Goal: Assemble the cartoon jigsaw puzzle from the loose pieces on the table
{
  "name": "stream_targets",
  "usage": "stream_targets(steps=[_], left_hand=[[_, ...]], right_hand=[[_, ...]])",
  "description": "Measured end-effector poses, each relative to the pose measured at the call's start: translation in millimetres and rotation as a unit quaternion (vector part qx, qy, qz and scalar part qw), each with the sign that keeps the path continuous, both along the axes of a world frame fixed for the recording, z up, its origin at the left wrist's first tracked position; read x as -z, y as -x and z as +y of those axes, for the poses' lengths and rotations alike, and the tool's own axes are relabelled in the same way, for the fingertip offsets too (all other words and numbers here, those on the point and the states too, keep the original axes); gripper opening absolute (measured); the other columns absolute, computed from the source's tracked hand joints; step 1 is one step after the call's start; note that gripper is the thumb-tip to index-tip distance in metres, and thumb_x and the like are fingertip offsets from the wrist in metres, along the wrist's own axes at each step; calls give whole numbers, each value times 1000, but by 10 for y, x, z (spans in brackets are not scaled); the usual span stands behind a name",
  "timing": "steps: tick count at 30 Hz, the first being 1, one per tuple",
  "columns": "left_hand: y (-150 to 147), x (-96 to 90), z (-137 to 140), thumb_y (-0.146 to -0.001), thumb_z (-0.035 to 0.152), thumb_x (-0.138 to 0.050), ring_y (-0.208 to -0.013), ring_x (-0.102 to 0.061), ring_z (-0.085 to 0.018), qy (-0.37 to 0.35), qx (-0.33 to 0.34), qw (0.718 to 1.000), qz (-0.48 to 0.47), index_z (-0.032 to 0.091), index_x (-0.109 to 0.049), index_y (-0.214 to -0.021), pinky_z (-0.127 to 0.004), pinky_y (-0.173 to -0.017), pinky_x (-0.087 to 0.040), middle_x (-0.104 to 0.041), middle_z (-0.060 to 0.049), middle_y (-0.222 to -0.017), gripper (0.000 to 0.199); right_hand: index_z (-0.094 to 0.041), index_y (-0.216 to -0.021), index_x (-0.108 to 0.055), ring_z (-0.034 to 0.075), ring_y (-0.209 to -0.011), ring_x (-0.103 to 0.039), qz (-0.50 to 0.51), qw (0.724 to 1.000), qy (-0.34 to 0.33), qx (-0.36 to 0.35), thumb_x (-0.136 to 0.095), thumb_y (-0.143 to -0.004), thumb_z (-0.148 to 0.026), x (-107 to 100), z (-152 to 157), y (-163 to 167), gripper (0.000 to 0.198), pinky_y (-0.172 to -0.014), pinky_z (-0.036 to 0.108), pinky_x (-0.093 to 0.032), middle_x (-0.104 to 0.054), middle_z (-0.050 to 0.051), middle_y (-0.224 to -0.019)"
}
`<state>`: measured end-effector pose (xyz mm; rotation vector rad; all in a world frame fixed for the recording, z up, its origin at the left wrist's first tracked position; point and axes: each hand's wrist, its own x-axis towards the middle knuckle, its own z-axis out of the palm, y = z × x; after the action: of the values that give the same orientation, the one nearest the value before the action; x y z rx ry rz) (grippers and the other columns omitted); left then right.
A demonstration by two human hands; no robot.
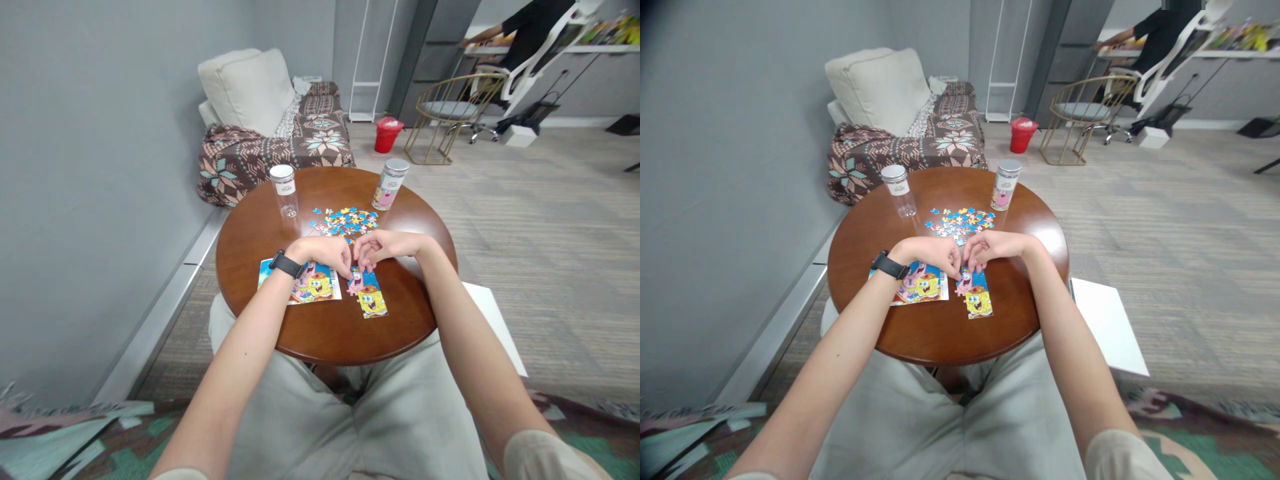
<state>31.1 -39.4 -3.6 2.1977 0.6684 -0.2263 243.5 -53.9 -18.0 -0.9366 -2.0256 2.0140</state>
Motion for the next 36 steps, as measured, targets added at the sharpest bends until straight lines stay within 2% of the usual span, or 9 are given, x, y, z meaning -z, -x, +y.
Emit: stream_targets(steps=[4, 15, 27, 36], left_hand=[[-7, -39, -18, -66, 37, -71, -55, -47, -9, -8, -5, 1000, 15, 15, -74, -70, -23, -53, -30, -65, 1, -62, 22], [-9, 34, 18, -65, 39, -73, -54, -44, -9, -14, 4, 999, 28, 16, -75, -70, -24, -52, -28, -63, 1, -60, 24], [9, -34, -17, -67, 37, -72, -53, -44, -8, -6, -14, 1000, 0, 15, -72, -68, -23, -51, -29, -61, 2, -57, 23], [19, 49, 32, -66, 34, -77, -54, -47, -8, 3, -2, 1000, -8, 16, -75, -71, -22, -54, -32, -66, 1, -61, 18]], right_hand=[[-14, -98, -60, 17, -80, -71, -4, 1000, 0, 2, -78, -76, -34, -13, -8, 3, 36, -75, 31, -56, -76, 9, -91], [-13, -98, -60, 17, -78, -71, -1, 1000, 4, 4, -79, -76, -32, -4, -4, -1, 34, -74, 29, -57, -75, 7, -87], [-14, -98, -61, 17, -80, -71, -10, 1000, 2, 9, -79, -75, -35, -32, -23, 4, 36, -76, 31, -56, -75, 9, -91], [-13, -99, -61, 18, -81, -71, -11, 1000, -4, 3, -79, -75, -37, -15, -9, -7, 38, -77, 32, -57, -75, 9, -92]])
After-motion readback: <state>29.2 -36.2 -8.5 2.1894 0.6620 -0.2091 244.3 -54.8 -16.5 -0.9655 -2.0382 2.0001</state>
